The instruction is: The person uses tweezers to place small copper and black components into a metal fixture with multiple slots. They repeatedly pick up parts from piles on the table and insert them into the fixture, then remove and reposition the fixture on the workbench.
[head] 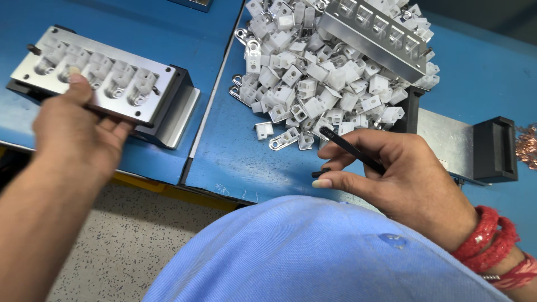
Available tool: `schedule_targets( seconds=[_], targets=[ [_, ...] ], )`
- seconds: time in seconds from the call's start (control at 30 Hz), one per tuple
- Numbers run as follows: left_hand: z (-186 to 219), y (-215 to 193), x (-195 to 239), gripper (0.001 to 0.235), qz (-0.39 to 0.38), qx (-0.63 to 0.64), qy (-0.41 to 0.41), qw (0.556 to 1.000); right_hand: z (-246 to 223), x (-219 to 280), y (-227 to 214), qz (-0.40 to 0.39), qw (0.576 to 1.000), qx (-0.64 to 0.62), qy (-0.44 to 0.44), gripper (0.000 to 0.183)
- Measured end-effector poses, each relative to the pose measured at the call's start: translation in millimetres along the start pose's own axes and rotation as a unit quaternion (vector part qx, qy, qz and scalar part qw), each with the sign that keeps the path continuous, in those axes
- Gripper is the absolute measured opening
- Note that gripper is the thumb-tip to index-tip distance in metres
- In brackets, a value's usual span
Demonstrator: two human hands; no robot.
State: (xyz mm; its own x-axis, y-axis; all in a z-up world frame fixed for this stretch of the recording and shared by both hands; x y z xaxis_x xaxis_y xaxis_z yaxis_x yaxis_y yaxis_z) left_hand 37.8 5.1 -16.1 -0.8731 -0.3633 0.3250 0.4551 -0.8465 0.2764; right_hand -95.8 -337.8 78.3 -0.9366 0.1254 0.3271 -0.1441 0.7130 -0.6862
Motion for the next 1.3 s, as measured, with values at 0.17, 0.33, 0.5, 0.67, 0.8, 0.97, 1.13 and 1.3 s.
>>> schedule_targets(
  seconds=[0.17,0.33,0.5,0.67,0.8,0.97,1.13,1.3],
  targets=[
    [-4.5,-5.4,-0.8,0.047,-0.026,-0.002,0.013,1.000,9.2,3.8,-0.3,0.012,0.999,-0.001,0.031,0.035],
    [-11.2,-6.8,-3.0,0.048,-0.039,0.034,0.020,0.998,10.9,2.0,1.4,-0.003,1.000,-0.019,-0.011,0.035],
    [-9.7,-0.5,4.3,0.050,0.007,0.030,-0.006,1.000,15.2,2.8,-0.3,0.014,1.000,0.001,0.020,0.037],
    [-4.2,5.3,18.7,0.047,0.004,0.015,-0.005,1.000,14.7,5.4,-2.0,0.007,1.000,0.006,0.029,0.036],
    [-7.7,4.8,20.1,0.043,-0.008,0.026,0.001,1.000,13.2,6.5,-3.9,0.009,0.999,0.009,0.040,0.034],
    [-18.8,0.8,16.3,0.041,0.021,0.045,0.010,0.999,13.7,7.7,-8.3,0.007,0.999,-0.001,0.038,0.034],
    [-18.2,1.7,21.1,0.041,0.029,0.041,0.001,0.999,21.1,8.4,-10.5,0.002,0.999,-0.004,0.034,0.034],
    [-4.1,3.0,31.5,0.035,0.008,-0.042,-0.007,0.999,20.5,9.7,-16.8,-0.036,0.989,-0.077,-0.120,0.033]
  ],
)
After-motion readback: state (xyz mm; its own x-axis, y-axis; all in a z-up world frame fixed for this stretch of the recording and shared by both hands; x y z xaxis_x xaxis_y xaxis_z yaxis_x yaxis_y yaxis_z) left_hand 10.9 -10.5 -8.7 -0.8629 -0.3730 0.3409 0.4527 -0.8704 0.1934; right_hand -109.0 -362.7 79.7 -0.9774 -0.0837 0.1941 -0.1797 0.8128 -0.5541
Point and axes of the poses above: each hand's wrist, its own x-axis away from the middle knuckle, its own y-axis out of the palm, z = x × y, the point moved 5 cm from there along -x, towards the middle knuckle, and after that the axes turned 8 degrees about y, right-handed, at the moved point
